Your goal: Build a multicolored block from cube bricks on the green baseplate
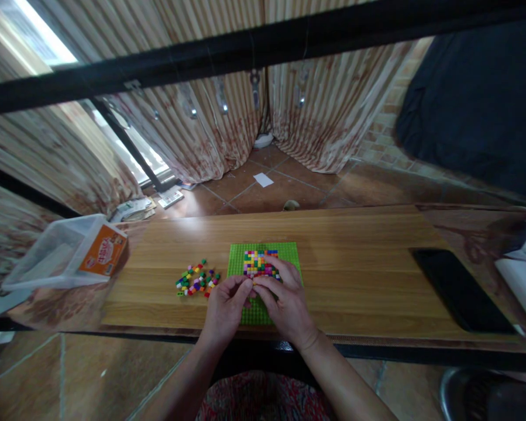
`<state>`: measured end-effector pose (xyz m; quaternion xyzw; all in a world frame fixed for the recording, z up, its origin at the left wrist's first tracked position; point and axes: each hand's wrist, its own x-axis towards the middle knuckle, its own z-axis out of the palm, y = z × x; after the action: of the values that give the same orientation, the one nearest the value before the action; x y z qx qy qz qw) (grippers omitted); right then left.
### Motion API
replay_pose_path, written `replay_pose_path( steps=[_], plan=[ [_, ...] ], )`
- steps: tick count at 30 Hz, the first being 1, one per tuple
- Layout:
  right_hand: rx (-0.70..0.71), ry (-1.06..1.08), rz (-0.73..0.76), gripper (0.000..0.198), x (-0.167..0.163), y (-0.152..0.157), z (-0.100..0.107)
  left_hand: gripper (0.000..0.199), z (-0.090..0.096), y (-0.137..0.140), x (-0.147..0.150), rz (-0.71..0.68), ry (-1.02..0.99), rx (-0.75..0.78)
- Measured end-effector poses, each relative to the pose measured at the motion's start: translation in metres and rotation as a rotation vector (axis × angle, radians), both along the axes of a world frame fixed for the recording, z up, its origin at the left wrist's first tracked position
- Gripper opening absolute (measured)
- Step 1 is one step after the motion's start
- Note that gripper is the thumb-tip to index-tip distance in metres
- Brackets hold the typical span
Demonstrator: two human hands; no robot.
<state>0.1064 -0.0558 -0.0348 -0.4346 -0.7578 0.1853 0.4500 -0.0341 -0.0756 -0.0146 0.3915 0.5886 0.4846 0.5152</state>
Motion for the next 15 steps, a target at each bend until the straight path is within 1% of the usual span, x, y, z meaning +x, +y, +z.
replay_pose_path(
  steps=[4,7,11,15],
  plan=[
    [-0.029,-0.028,0.0,0.014,-0.002,0.002,0.001,0.027,-0.002,0.002,0.001,0.003,0.003,0.016],
    [-0.027,-0.069,-0.017,0.016,-0.003,0.002,0.0,0.03,-0.006,0.002,0.001,-0.005,0.033,0.034],
    [-0.02,-0.131,-0.047,0.017,-0.003,0.004,-0.001,0.029,-0.01,-0.005,0.0,0.007,0.133,0.074],
    [-0.028,-0.184,-0.053,0.019,-0.002,0.007,0.0,0.023,-0.009,-0.014,-0.001,0.01,0.249,0.109]
  ],
)
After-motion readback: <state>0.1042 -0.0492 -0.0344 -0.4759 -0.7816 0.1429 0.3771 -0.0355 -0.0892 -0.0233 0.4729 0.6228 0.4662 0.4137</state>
